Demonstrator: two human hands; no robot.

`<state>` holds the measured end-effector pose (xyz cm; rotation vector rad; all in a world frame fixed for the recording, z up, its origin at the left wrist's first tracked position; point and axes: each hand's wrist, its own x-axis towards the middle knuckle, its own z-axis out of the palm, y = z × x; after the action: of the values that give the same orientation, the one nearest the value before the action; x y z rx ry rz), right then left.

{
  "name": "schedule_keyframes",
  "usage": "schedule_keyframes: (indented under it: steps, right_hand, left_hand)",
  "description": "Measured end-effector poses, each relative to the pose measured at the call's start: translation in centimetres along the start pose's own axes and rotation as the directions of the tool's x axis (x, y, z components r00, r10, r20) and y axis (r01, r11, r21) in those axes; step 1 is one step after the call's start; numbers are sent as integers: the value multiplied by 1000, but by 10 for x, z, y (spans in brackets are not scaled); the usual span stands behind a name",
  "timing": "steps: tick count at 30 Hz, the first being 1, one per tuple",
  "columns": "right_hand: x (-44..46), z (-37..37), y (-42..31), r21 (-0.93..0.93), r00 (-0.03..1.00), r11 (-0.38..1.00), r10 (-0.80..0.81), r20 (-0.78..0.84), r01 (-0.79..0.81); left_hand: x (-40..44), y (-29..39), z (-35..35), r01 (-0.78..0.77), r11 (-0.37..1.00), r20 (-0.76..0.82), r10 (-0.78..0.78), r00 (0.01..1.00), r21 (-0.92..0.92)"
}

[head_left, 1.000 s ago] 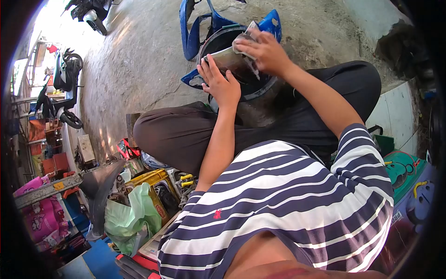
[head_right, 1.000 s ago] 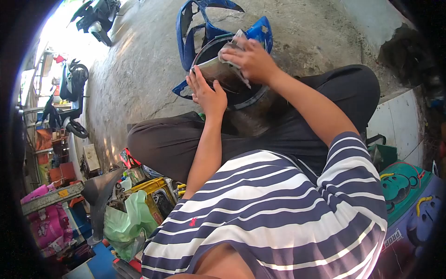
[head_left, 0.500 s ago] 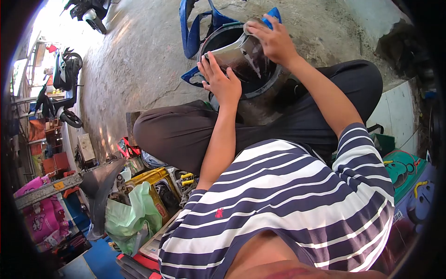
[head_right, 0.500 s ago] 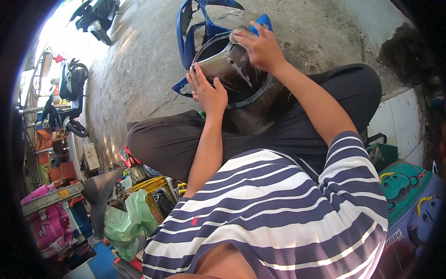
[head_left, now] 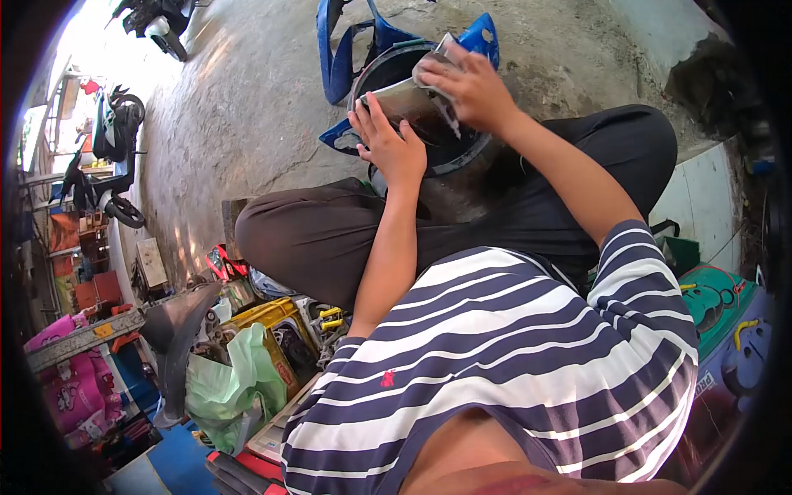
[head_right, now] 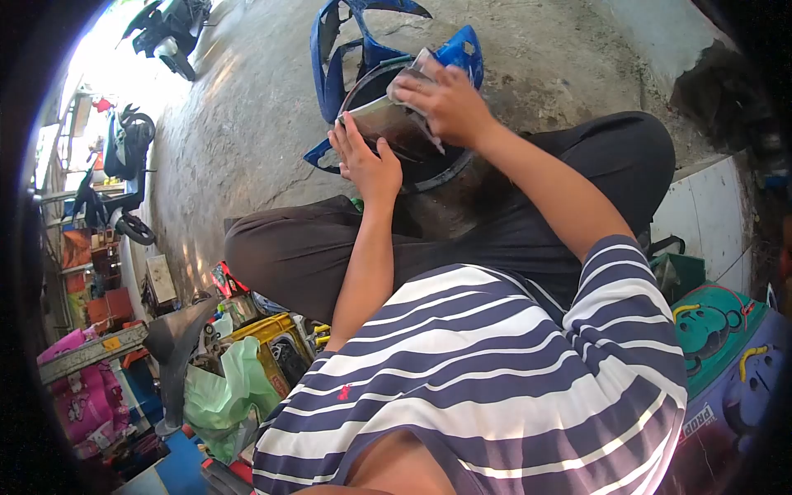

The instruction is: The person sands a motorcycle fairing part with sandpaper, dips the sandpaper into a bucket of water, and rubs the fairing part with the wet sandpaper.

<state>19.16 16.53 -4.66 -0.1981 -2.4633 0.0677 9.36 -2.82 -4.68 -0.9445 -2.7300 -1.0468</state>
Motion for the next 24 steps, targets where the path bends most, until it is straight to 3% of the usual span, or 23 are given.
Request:
schedule_keyframes:
  steps: [5, 9, 13, 18, 22, 24]
  right_hand:
    - [7, -3, 14, -40, 993, 993, 114, -42, -116]
    - [3, -7, -5, 17, 1000, 1000, 10, -27, -9]
    - [7, -6, 19, -110, 986, 980, 164, -35, -167]
    - [3, -3, -8, 35, 999, 999, 37, -8, -37]
    - [8, -8, 16, -78, 979, 976, 199, -41, -202]
    - [9, -7, 3, 17, 992, 993, 121, -39, -120]
  left_hand:
    - [0, 0, -1, 0, 1000, 7, 0, 1000, 20]
    - [-1, 0, 2, 3, 1000, 4, -3, 1000, 21]
    - [0, 0, -3, 3, 999, 19, -4, 1000, 45]
    - [0, 0, 1, 3, 1000, -11, -3, 1000, 21]
    - [0, -2, -2, -5, 1000, 18, 5, 1000, 29]
    - [1, -2, 0, 9, 1000, 4, -9, 1000, 18]
